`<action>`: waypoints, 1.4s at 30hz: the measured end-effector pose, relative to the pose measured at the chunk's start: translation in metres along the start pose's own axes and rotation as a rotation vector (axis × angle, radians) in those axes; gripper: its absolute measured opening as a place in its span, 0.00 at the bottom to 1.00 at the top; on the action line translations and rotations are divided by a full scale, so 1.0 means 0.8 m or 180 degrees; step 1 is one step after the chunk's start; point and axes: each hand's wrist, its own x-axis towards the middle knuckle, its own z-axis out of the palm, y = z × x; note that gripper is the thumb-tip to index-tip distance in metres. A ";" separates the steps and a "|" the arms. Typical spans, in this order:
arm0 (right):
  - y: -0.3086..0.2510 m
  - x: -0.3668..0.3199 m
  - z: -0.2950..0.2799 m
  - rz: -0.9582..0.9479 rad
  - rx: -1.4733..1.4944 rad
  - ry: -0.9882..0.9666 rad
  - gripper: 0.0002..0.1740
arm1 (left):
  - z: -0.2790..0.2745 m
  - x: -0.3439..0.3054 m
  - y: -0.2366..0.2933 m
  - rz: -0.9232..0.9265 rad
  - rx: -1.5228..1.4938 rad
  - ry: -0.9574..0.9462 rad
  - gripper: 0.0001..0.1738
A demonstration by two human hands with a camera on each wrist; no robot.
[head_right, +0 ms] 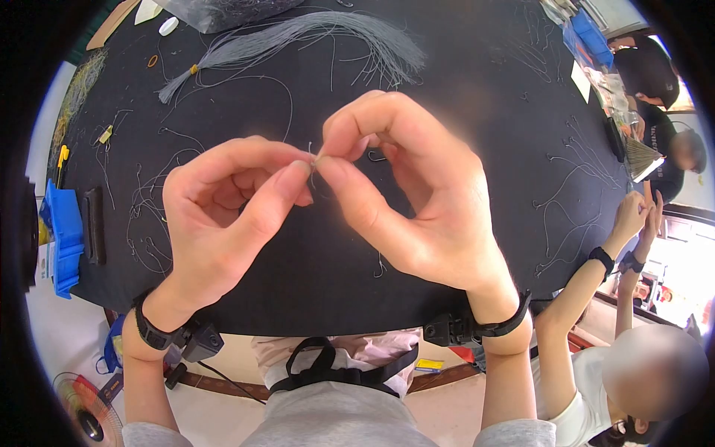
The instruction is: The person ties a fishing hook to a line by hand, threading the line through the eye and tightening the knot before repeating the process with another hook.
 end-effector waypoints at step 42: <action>0.006 0.001 -0.002 -0.0679 -0.1017 0.0053 0.12 | 0.002 0.001 0.001 0.0338 0.0482 0.0171 0.04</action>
